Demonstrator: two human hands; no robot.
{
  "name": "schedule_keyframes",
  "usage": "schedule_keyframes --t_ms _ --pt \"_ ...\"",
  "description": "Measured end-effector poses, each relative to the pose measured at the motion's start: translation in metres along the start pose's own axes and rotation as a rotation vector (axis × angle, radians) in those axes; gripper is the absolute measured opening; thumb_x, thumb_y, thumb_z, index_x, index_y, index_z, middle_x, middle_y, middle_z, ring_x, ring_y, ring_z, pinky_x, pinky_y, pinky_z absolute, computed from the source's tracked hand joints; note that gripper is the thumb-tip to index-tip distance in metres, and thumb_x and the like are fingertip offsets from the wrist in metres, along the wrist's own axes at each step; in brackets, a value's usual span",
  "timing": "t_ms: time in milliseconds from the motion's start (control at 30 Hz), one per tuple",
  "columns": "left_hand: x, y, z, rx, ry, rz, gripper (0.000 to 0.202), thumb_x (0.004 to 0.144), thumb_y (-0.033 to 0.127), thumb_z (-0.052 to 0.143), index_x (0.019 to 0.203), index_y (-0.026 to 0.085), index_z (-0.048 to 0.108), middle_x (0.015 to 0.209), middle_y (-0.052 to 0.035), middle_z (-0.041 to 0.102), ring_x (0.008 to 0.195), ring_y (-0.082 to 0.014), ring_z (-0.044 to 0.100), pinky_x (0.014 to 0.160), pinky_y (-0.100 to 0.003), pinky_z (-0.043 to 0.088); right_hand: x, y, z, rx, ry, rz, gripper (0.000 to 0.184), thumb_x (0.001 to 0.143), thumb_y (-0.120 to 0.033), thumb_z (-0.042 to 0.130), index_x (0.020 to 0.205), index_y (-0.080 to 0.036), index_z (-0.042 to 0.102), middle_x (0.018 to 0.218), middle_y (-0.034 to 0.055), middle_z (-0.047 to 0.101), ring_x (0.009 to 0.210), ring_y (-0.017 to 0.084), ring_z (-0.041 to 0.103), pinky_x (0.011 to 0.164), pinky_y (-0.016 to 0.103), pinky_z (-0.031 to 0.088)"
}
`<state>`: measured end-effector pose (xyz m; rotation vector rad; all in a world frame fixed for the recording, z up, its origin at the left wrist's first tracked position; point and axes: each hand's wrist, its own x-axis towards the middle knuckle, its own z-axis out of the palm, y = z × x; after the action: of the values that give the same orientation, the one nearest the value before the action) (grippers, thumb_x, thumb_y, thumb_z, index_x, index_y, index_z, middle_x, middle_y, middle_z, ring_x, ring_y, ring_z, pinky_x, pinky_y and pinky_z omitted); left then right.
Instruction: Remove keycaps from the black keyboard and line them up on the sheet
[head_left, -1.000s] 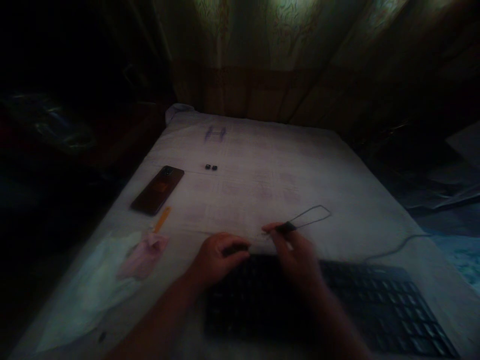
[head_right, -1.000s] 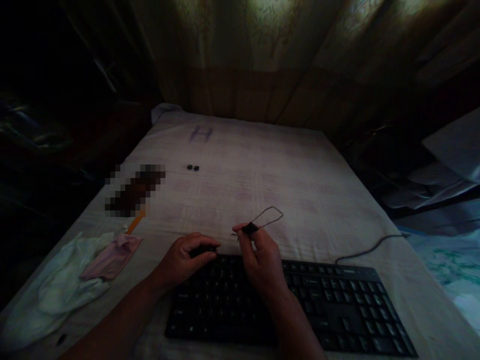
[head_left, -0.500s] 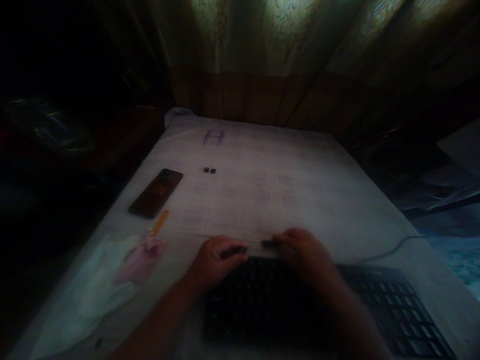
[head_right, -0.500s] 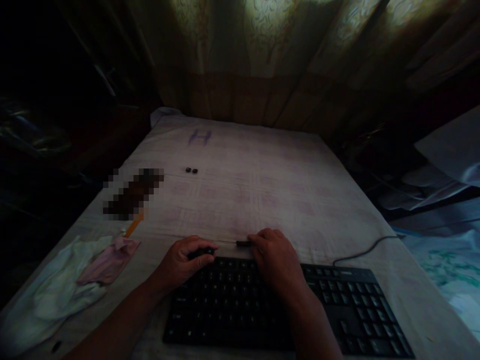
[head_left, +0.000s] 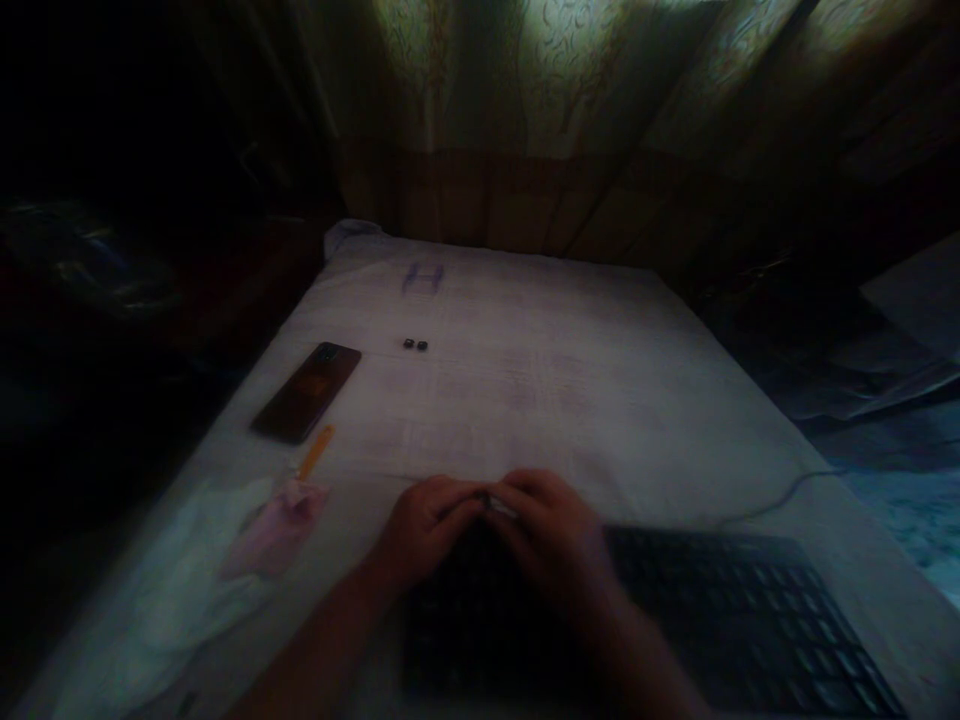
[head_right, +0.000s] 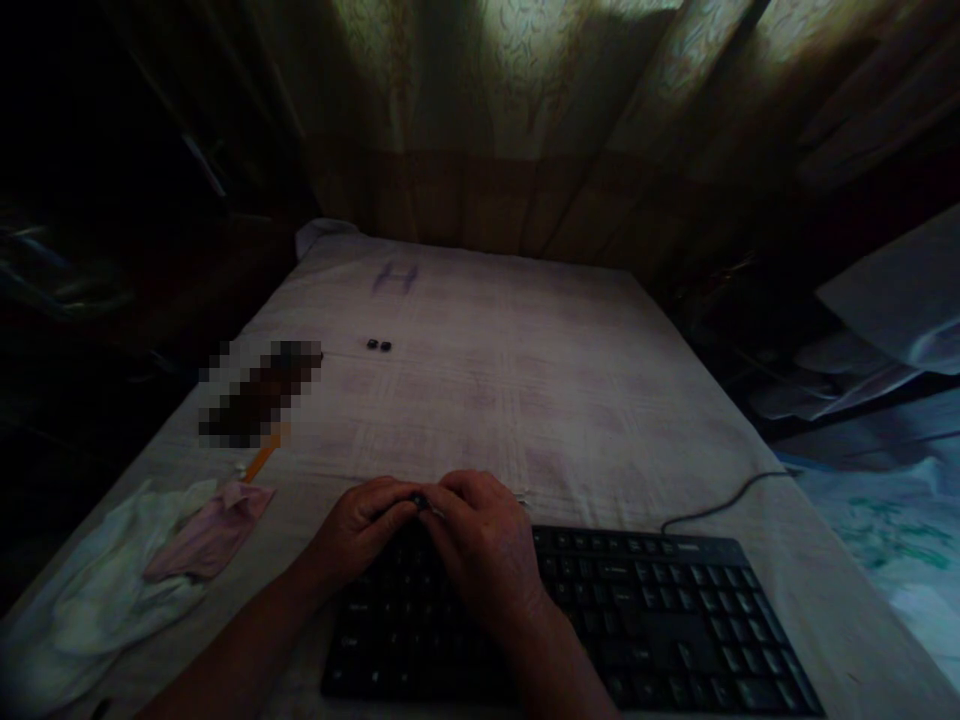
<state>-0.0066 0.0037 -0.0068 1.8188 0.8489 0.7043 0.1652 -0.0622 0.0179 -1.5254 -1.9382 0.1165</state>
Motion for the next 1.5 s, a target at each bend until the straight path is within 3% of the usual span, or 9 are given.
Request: schedule_keyframes --t_ms 400,600,700,833,900,1067,1200,1333,1500 --pt "-0.002 -0.002 0.000 0.050 -0.028 0.023 0.032 0.092 0.038 0.049 0.111 0.026 0.072 0.101 -0.0059 0.075 0.092 -0.0219 0.067 0.084 -0.035 0.048 -0.001 -0.002 0.011 -0.081 0.104 -0.087 0.022 0.096 -0.023 0.047 0.096 -0.018 0.068 0.081 0.0068 0.068 0.070 0.018 0.061 0.065 0.030 0.050" --pt "-0.002 0.007 -0.001 -0.072 0.016 -0.067 0.028 0.090 0.037 0.055 0.110 0.031 0.072 0.108 -0.0051 0.074 0.098 -0.0235 0.066 0.091 -0.034 0.046 0.007 0.002 0.004 0.005 -0.019 -0.002 0.018 0.091 -0.019 0.048 0.097 -0.024 0.064 0.084 0.0036 0.068 0.074 0.018 0.065 0.066 0.028 0.051" --pt "-0.001 0.009 -0.001 -0.159 0.117 -0.172 0.029 0.086 0.042 0.058 0.107 0.028 0.074 0.106 -0.0072 0.075 0.099 -0.0249 0.066 0.092 -0.035 0.046 0.031 0.013 -0.007 0.001 -0.060 0.000 0.015 0.088 -0.018 0.050 0.093 -0.023 0.063 0.085 0.0035 0.068 0.075 0.018 0.065 0.066 0.028 0.051" --pt "0.001 0.001 -0.002 -0.373 0.259 -0.304 0.042 0.080 0.055 0.062 0.099 0.020 0.076 0.090 -0.0104 0.075 0.082 -0.0227 0.066 0.078 -0.032 0.050 0.089 0.035 -0.009 -0.020 -0.162 0.049 0.014 0.085 -0.018 0.056 0.094 -0.022 0.066 0.087 0.0032 0.070 0.075 0.017 0.066 0.069 0.028 0.050" --pt "0.002 -0.004 -0.003 -0.517 0.338 -0.342 0.046 0.077 0.059 0.063 0.094 0.019 0.076 0.083 -0.0095 0.073 0.074 -0.0198 0.064 0.069 -0.029 0.050 0.120 0.047 0.001 -0.075 -0.242 0.157 0.016 0.085 -0.018 0.057 0.096 -0.021 0.068 0.090 0.0037 0.072 0.078 0.017 0.067 0.073 0.028 0.049" --pt "0.004 -0.010 -0.010 -0.897 0.467 -0.396 0.046 0.070 0.057 0.073 0.090 0.016 0.075 0.076 -0.0067 0.070 0.068 -0.0164 0.062 0.061 -0.026 0.048 0.175 0.066 0.044 -0.113 -0.285 0.205 0.014 0.084 -0.018 0.061 0.093 -0.019 0.071 0.096 0.0060 0.074 0.087 0.019 0.067 0.077 0.028 0.046" --pt "0.010 -0.002 -0.022 -1.199 0.514 -0.481 0.034 0.076 0.044 0.073 0.086 0.012 0.073 0.071 -0.0048 0.066 0.063 -0.0134 0.061 0.062 -0.025 0.050 0.195 0.071 0.070 -0.117 -0.307 0.228 0.015 0.087 -0.020 0.060 0.098 -0.018 0.070 0.100 0.0065 0.072 0.092 0.018 0.065 0.080 0.029 0.046" --pt "0.018 0.011 -0.030 -1.338 0.602 -0.570 0.024 0.091 0.026 0.056 0.080 0.010 0.071 0.066 -0.0038 0.064 0.057 -0.0114 0.061 0.059 -0.023 0.051 0.206 0.073 0.081 -0.117 -0.317 0.238 0.021 0.092 -0.032 0.058 0.103 -0.016 0.065 0.106 0.0063 0.067 0.095 0.020 0.063 0.085 0.039 0.049" --pt "0.023 0.018 -0.031 -1.375 0.624 -0.611 0.033 0.097 0.023 0.044 0.079 0.010 0.069 0.063 -0.0041 0.062 0.053 -0.0115 0.060 0.056 -0.024 0.051 0.212 0.074 0.089 -0.116 -0.299 0.267 0.018 0.090 -0.027 0.058 0.103 -0.020 0.069 0.108 0.0072 0.067 0.098 0.018 0.062 0.082 0.029 0.044"
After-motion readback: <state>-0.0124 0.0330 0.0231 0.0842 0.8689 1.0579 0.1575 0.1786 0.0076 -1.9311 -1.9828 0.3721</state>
